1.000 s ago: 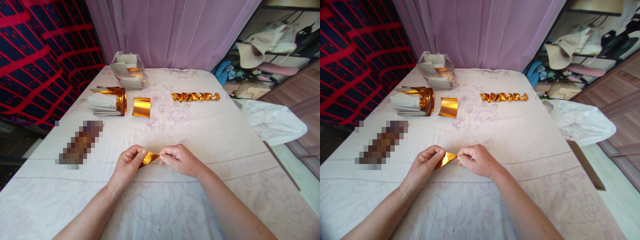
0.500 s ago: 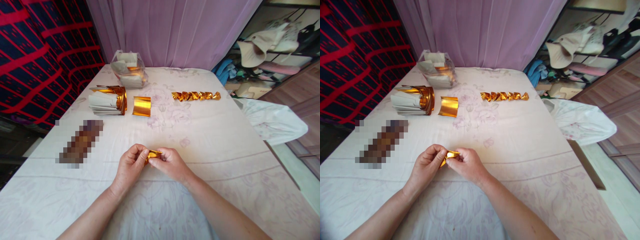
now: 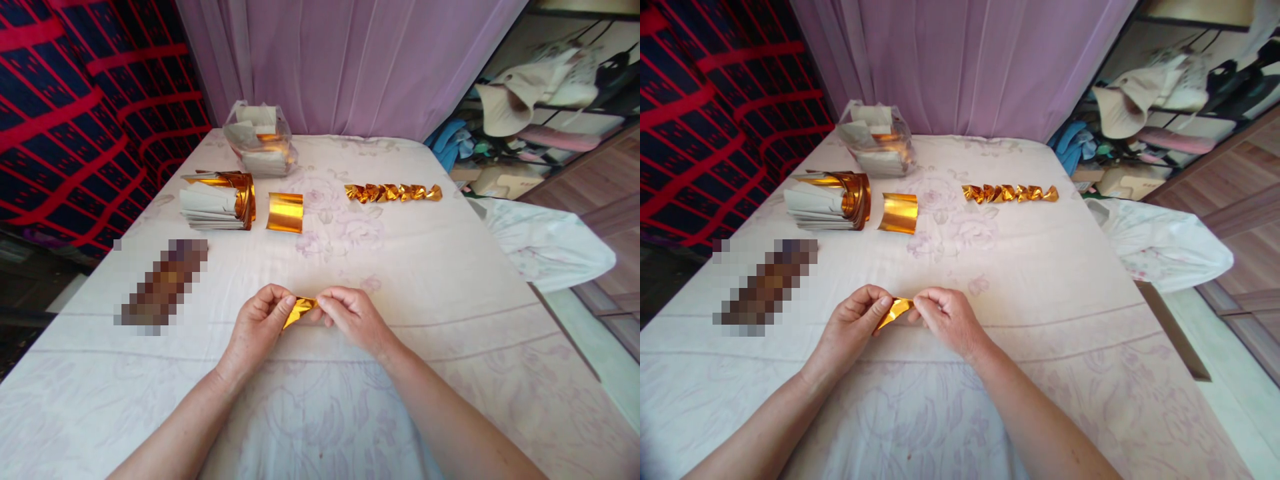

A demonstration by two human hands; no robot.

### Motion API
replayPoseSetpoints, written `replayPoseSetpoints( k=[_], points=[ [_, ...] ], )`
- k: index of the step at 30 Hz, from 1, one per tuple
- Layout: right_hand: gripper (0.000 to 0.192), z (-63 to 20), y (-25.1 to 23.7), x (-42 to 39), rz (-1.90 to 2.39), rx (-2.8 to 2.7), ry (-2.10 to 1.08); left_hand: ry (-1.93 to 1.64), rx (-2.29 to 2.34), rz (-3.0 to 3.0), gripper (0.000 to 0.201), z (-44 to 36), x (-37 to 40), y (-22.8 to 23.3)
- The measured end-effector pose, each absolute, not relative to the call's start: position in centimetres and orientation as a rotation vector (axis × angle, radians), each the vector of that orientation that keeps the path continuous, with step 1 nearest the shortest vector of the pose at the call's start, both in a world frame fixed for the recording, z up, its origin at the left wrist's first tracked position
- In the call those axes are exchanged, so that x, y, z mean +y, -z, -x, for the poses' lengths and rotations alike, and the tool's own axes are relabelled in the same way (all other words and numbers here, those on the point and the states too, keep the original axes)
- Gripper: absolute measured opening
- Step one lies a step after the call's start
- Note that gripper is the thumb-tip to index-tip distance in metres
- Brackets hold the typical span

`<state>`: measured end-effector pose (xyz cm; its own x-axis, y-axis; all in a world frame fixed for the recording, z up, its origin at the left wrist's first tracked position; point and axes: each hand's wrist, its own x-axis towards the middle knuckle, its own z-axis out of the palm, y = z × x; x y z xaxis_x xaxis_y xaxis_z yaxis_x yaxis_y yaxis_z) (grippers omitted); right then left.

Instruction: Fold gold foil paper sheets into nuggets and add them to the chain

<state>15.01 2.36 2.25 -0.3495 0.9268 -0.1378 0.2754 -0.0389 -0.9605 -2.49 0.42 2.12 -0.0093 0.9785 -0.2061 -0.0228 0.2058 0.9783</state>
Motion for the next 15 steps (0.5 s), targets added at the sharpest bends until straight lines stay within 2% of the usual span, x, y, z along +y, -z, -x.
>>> replayPoseSetpoints(
  k=[7, 15],
  points=[
    [0.018, -15.05, -1.88, 2.34, 1.003, -1.756, -1.171, -1.009, 1.204, -0.970, 0.047, 2.78, 0.35, -2.41],
    [0.016, -15.42, -1.80, 2.53, 0.999, -1.838, -0.935, -1.022, 1.109, -0.892, 0.044, 2.65, 0.37, -2.75]
  ],
)
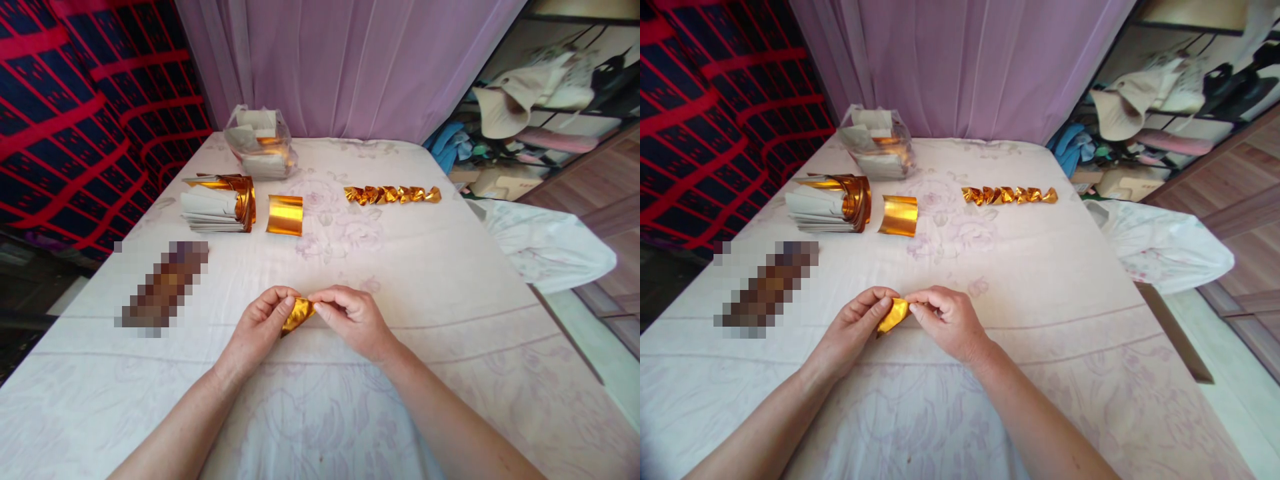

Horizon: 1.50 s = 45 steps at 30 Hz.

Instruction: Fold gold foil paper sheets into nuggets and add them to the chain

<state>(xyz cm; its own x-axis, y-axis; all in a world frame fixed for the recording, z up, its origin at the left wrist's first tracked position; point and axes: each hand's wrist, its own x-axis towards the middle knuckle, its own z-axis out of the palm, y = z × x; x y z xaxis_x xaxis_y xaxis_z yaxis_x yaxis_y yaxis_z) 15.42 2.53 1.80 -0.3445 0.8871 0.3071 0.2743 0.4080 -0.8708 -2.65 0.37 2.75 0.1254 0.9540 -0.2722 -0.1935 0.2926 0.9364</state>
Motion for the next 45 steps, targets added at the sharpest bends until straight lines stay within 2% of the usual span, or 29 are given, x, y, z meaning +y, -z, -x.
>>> replayPoseSetpoints(
  k=[6, 12, 16, 21, 29, 45],
  points=[
    [0.015, -15.7, -2.1, 2.7, 0.954, -1.932, -0.899, -1.094, 1.092, -0.845, 0.046, 2.9, 0.6, -2.1],
    [0.016, -15.9, -1.8, 3.1, 1.041, -1.800, -0.851, -1.089, 1.136, -1.065, 0.035, 3.1, 0.6, -2.1],
    [0.015, -16.2, -1.5, 3.4, 1.056, -1.749, -0.812, -1.116, 1.196, -1.203, 0.048, 3.3, 0.3, -1.3],
    [0.016, -16.2, -1.2, 3.4, 1.057, -1.753, -0.784, -1.089, 1.362, -1.473, 0.028, 3.6, 0.1, -0.5],
    [0.018, -16.0, -1.1, 3.3, 1.093, -1.794, -0.822, -1.093, 1.404, -1.385, 0.031, 3.6, 0.4, -0.6],
    [0.022, -15.6, -0.1, 2.9, 1.226, -1.819, -0.741, -0.946, 1.583, -1.607, 0.031, 3.7, 0.3, -0.3]
  ],
)
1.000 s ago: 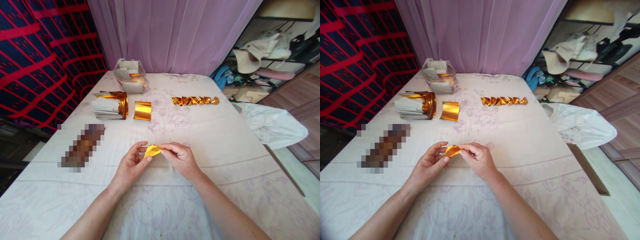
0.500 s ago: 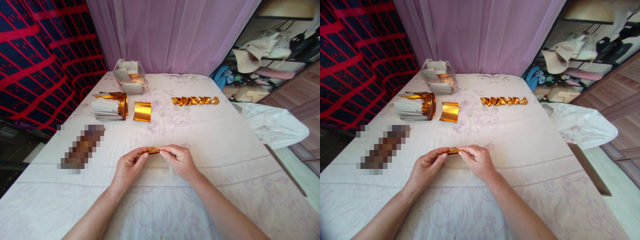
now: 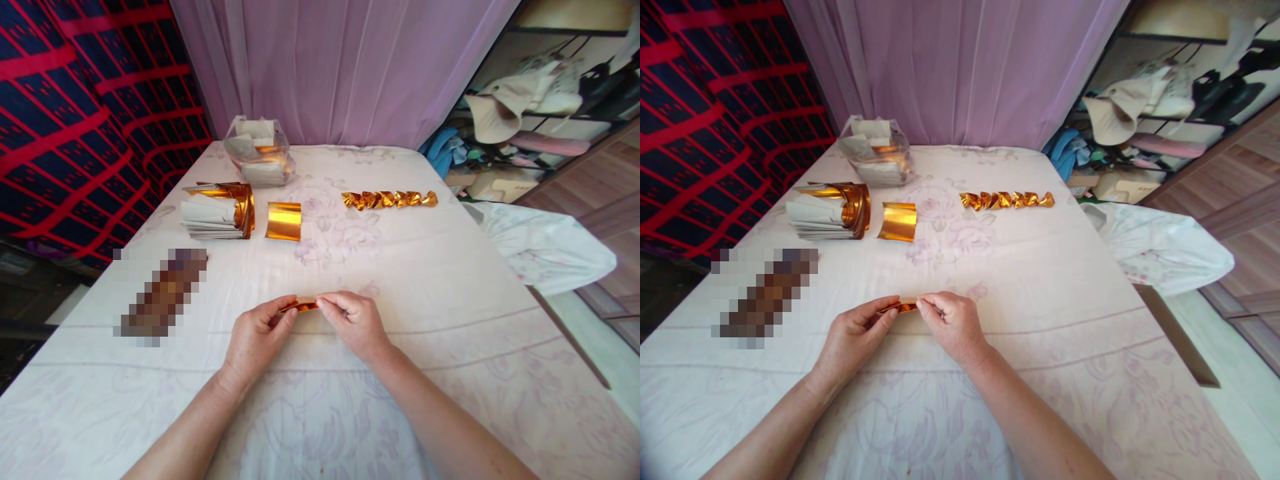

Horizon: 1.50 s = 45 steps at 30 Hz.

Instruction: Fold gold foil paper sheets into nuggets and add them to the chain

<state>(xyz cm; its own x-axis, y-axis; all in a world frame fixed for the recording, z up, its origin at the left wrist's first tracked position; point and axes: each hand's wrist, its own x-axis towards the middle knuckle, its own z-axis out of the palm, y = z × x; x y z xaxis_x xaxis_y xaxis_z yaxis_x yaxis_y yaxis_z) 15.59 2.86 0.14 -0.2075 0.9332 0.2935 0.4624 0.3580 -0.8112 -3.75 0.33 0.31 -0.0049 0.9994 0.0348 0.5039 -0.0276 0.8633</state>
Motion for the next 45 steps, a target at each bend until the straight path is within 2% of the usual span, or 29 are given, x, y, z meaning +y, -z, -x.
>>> replayPoseSetpoints(
  k=[6, 17, 27, 45],
  points=[
    [0.018, -15.6, -0.2, 2.9, 1.163, -1.922, -0.702, -0.915, 1.634, -1.652, 0.028, 3.9, 0.4, -0.5],
    [0.022, -15.2, 0.3, 2.5, 1.137, -1.982, -0.536, -0.889, 1.729, -1.793, 0.030, 4.2, 0.3, 0.0],
    [0.025, -15.0, 0.1, 2.3, 1.210, -1.940, -0.547, -0.943, 1.722, -1.772, 0.026, 3.9, 0.3, -0.3],
    [0.023, -15.1, 0.8, 2.4, 1.159, -2.048, -0.387, -0.880, 1.717, -1.952, 0.025, 4.1, 0.4, 0.4]
  ],
)
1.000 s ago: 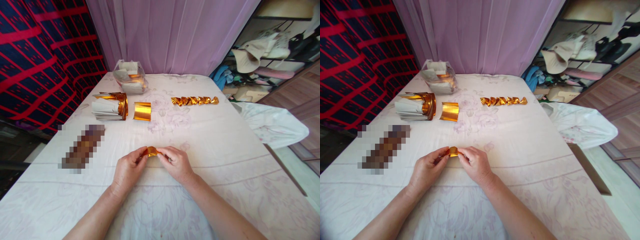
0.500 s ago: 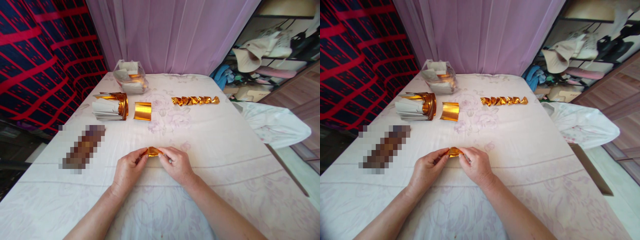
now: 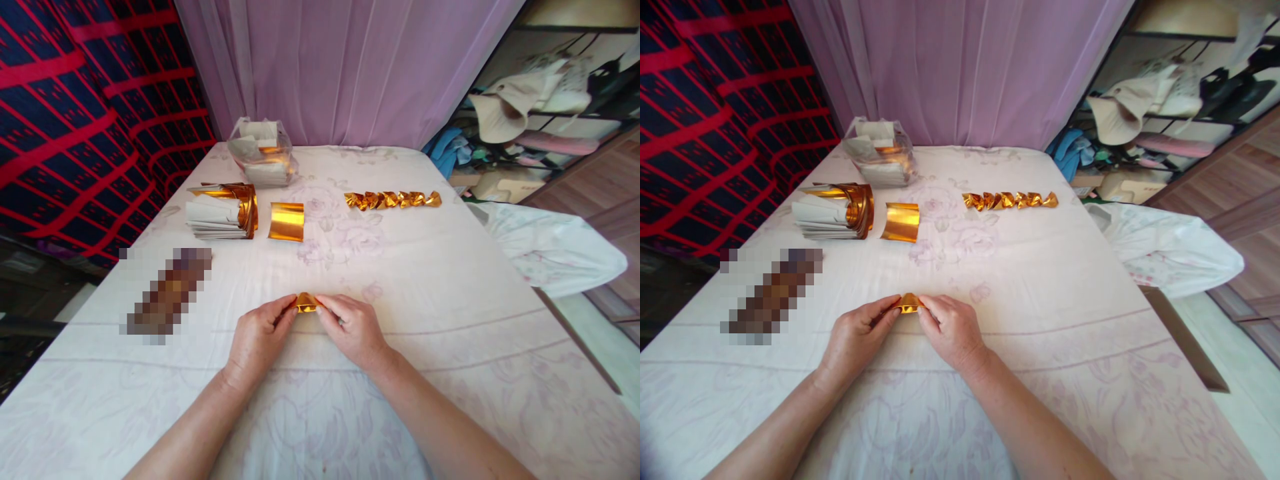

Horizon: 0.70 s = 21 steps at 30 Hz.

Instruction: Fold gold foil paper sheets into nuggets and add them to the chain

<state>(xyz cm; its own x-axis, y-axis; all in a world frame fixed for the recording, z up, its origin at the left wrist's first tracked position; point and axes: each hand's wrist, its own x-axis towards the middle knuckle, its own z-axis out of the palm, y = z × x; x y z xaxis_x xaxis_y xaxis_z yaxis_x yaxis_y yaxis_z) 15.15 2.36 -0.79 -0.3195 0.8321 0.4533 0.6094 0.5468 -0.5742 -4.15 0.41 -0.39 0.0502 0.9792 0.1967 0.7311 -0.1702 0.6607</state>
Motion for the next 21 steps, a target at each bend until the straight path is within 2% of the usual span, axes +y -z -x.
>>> replayPoseSetpoints(
  k=[21],
  points=[
    [0.025, -14.90, 0.62, 2.23, 1.174, -2.062, -0.366, -0.785, 1.690, -1.994, 0.028, 3.94, 0.27, -0.07]
  ],
)
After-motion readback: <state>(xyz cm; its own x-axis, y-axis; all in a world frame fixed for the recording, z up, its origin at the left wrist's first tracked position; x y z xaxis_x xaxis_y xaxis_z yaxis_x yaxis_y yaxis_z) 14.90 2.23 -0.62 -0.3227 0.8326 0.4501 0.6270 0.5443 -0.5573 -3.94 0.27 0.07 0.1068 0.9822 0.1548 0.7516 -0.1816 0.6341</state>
